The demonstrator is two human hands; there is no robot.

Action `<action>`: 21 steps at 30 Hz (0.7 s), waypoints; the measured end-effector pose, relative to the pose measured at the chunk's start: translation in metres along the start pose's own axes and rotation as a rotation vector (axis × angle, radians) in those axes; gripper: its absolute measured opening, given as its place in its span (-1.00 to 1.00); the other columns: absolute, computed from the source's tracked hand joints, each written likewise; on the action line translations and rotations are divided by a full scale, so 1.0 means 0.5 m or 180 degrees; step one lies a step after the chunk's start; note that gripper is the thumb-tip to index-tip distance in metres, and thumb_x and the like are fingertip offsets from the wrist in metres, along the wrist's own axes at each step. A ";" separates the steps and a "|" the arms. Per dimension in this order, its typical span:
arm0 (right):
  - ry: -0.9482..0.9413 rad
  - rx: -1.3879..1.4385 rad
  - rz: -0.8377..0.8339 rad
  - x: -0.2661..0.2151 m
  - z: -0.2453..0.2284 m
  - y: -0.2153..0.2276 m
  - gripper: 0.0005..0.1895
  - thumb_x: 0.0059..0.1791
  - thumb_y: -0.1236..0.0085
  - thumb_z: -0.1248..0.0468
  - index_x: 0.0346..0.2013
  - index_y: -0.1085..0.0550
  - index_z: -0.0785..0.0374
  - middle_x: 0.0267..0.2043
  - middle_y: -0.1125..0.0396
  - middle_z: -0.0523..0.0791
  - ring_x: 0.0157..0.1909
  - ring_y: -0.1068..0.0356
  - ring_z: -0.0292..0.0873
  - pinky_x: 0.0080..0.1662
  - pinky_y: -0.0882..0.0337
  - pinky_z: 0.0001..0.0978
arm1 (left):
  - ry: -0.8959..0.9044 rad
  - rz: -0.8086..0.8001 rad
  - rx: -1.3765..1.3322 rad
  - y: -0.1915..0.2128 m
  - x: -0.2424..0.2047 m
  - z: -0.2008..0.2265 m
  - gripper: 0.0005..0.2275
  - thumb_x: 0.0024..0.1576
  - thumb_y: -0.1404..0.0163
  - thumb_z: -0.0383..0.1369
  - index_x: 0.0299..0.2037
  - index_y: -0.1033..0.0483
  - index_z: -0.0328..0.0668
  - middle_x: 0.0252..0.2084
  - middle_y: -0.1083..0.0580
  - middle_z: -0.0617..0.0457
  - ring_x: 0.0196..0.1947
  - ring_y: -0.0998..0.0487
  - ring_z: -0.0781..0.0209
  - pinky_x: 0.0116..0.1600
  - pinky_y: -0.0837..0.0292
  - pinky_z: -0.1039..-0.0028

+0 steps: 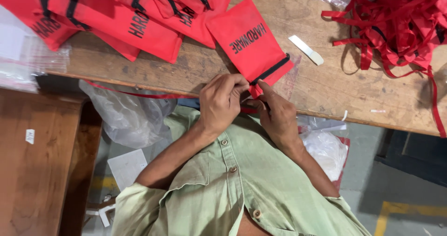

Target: The person sits at a workbench and threads red ribbon through the zipper sliders of red zippered pouches, pulling the ribbon through and knotting it to form a pull tab, then sets the finished pouch on a pile and picks up the next pouch.

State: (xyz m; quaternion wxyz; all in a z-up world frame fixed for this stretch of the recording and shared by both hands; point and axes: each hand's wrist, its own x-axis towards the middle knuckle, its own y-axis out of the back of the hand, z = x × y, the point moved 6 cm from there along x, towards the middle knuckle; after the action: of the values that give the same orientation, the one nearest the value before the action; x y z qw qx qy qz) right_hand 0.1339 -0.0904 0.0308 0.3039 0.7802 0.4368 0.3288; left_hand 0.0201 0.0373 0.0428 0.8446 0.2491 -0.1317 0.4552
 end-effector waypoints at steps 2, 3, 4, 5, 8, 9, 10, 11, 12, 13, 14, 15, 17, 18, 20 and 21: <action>-0.0152 -0.0030 -0.0240 0.017 0.000 -0.015 -0.40 -0.05 -0.19 0.51 0.31 -0.36 0.34 -0.32 -0.45 0.06 -0.29 -0.52 0.05 -0.22 -0.49 -0.17 | -0.0306 0.0039 0.0069 0.011 0.005 0.022 -0.85 0.10 -0.13 -0.63 -0.21 -0.49 -0.22 -0.31 -0.53 0.07 -0.23 -0.58 0.04 -0.15 -0.49 0.29; -0.0102 -0.0009 -0.0204 0.025 -0.008 -0.013 -0.40 -0.05 -0.19 0.51 0.31 -0.36 0.34 -0.32 -0.45 0.06 -0.29 -0.52 0.05 -0.22 -0.49 -0.17 | -0.0354 0.0061 0.0107 0.014 0.007 0.028 -0.85 0.10 -0.13 -0.63 -0.21 -0.49 -0.22 -0.31 -0.53 0.07 -0.23 -0.58 0.04 -0.15 -0.49 0.29; -0.0053 0.0211 -0.0202 0.033 -0.018 -0.013 -0.41 -0.05 -0.19 0.50 0.29 -0.37 0.31 -0.30 -0.47 0.06 -0.27 -0.54 0.05 -0.21 -0.50 -0.20 | -0.0555 0.0024 0.0141 0.017 0.008 0.039 -0.82 0.06 -0.11 -0.65 -0.22 -0.49 -0.21 -0.29 -0.54 0.07 -0.20 -0.56 0.03 -0.10 -0.49 0.29; 0.0020 0.0442 -0.0223 0.044 -0.030 -0.015 -0.43 -0.05 -0.19 0.49 0.27 -0.38 0.29 -0.27 -0.48 0.05 -0.25 -0.57 0.04 -0.21 -0.51 -0.22 | -0.0742 0.0006 0.0198 0.023 0.009 0.049 -0.80 0.02 -0.10 -0.68 -0.22 -0.49 -0.21 -0.27 -0.54 0.07 -0.16 -0.54 0.03 -0.06 -0.49 0.28; -0.0062 0.0406 -0.0300 0.062 -0.042 -0.012 -0.47 -0.10 -0.20 0.47 0.19 -0.45 0.26 -0.32 -0.47 0.08 -0.30 -0.57 0.02 -0.27 -0.51 -0.22 | -0.0919 0.0050 0.0232 0.043 0.011 0.060 -0.77 -0.02 -0.09 -0.69 -0.22 -0.48 -0.21 -0.21 -0.54 0.06 -0.12 -0.53 0.01 0.01 -0.49 0.26; 0.0110 0.0492 -0.0337 0.062 -0.049 -0.006 -0.47 -0.10 -0.20 0.47 0.19 -0.45 0.26 -0.32 -0.47 0.08 -0.30 -0.57 0.02 -0.27 -0.51 -0.22 | -0.0941 0.0163 0.0390 0.041 0.005 0.058 -0.77 -0.02 -0.09 -0.69 -0.22 -0.48 -0.21 -0.21 -0.54 0.06 -0.12 -0.53 0.01 0.01 -0.49 0.26; -0.0101 0.0507 -0.0339 0.063 -0.044 -0.004 -0.59 -0.03 -0.17 0.42 0.13 -0.49 0.25 -0.32 -0.49 0.05 -0.33 -0.57 -0.06 -0.31 -0.52 -0.26 | -0.0836 0.0199 0.0239 0.043 0.001 0.049 -0.78 -0.03 -0.08 -0.67 -0.23 -0.49 -0.18 -0.23 -0.54 0.10 -0.11 -0.54 0.03 0.04 -0.49 0.26; -0.0272 0.0515 -0.0387 0.074 -0.041 -0.007 -0.71 0.03 -0.15 0.38 0.06 -0.53 0.24 -0.32 -0.51 0.03 -0.35 -0.58 -0.14 -0.34 -0.54 -0.29 | -0.0722 0.0287 0.0102 0.052 0.001 0.035 -0.78 -0.04 -0.07 -0.65 -0.24 -0.50 -0.14 -0.25 -0.53 0.14 -0.10 -0.54 0.04 0.07 -0.48 0.25; -0.0062 0.0594 -0.0470 0.068 -0.033 -0.020 -0.71 0.03 -0.15 0.38 0.06 -0.53 0.24 -0.32 -0.51 0.03 -0.35 -0.58 -0.14 -0.34 -0.54 -0.29 | -0.0733 0.0453 0.0275 0.060 -0.001 0.035 -0.78 -0.04 -0.07 -0.65 -0.24 -0.50 -0.14 -0.25 -0.53 0.14 -0.10 -0.54 0.04 0.07 -0.48 0.25; -0.0093 0.0448 -0.0350 0.062 -0.006 -0.024 -0.73 0.02 -0.16 0.36 0.03 -0.54 0.26 -0.33 -0.51 0.02 -0.35 -0.56 -0.15 -0.32 -0.53 -0.31 | -0.0898 0.0403 0.0358 0.054 -0.011 0.044 -0.82 -0.03 -0.08 -0.59 -0.26 -0.49 -0.14 -0.22 -0.52 0.10 -0.08 -0.52 0.03 0.08 -0.46 0.24; -0.0123 0.0310 -0.0219 0.062 0.024 -0.031 -0.74 0.01 -0.18 0.33 0.00 -0.55 0.28 -0.35 -0.50 0.01 -0.35 -0.55 -0.16 -0.29 -0.53 -0.33 | -0.1053 0.0341 0.0450 0.047 -0.018 0.048 -0.86 -0.01 -0.10 -0.53 -0.28 -0.47 -0.15 -0.20 -0.51 0.07 -0.06 -0.50 0.03 0.10 -0.43 0.23; 0.0063 0.0378 -0.0338 0.057 0.028 -0.040 -0.74 0.01 -0.18 0.33 0.00 -0.55 0.28 -0.35 -0.50 0.01 -0.35 -0.55 -0.16 -0.29 -0.53 -0.33 | -0.1007 0.0504 0.0608 0.046 -0.024 0.047 -0.86 -0.01 -0.10 -0.53 -0.28 -0.47 -0.15 -0.20 -0.51 0.07 -0.06 -0.50 0.03 0.10 -0.43 0.23; 0.0105 0.0207 -0.0286 0.058 0.053 -0.048 -0.80 0.00 -0.26 0.33 -0.10 -0.55 0.35 -0.36 -0.48 0.02 -0.33 -0.52 -0.19 -0.26 -0.49 -0.35 | -0.0997 0.0377 0.0373 0.033 -0.022 0.036 -0.89 0.05 -0.10 -0.51 -0.28 -0.46 -0.13 -0.19 -0.49 0.14 -0.08 -0.50 0.14 0.11 -0.43 0.35; 0.0240 0.0250 -0.0367 0.065 0.063 -0.062 -0.80 0.00 -0.26 0.33 -0.10 -0.55 0.35 -0.36 -0.48 0.02 -0.33 -0.52 -0.19 -0.26 -0.49 -0.35 | -0.0967 0.0498 0.0479 0.044 -0.021 0.035 -0.89 0.05 -0.10 -0.51 -0.28 -0.46 -0.13 -0.19 -0.49 0.14 -0.08 -0.50 0.14 0.11 -0.43 0.35; -0.0114 0.0775 -0.0281 0.063 0.123 -0.077 -0.87 0.06 -0.26 0.37 -0.18 -0.55 0.42 -0.49 -0.46 0.00 -0.39 -0.42 -0.24 -0.29 -0.42 -0.46 | -0.0811 0.0563 0.0534 0.041 -0.022 0.030 -0.88 0.04 -0.12 -0.51 -0.30 -0.46 -0.10 -0.28 -0.51 0.22 -0.11 -0.49 0.22 0.02 -0.38 0.44; -0.0045 0.0804 -0.0327 0.067 0.140 -0.082 -0.87 0.06 -0.26 0.37 -0.18 -0.55 0.42 -0.49 -0.46 0.00 -0.39 -0.42 -0.24 -0.29 -0.42 -0.46 | -0.0798 0.0625 0.0596 0.040 -0.024 0.026 -0.88 0.04 -0.12 -0.51 -0.30 -0.46 -0.10 -0.28 -0.51 0.22 -0.11 -0.49 0.22 0.02 -0.38 0.44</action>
State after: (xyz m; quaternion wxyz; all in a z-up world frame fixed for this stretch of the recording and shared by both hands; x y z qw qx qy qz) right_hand 0.1823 -0.0564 -0.0340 0.2227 0.7911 0.5120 0.2497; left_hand -0.0033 0.0310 0.0542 0.7462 0.3673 -0.2167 0.5111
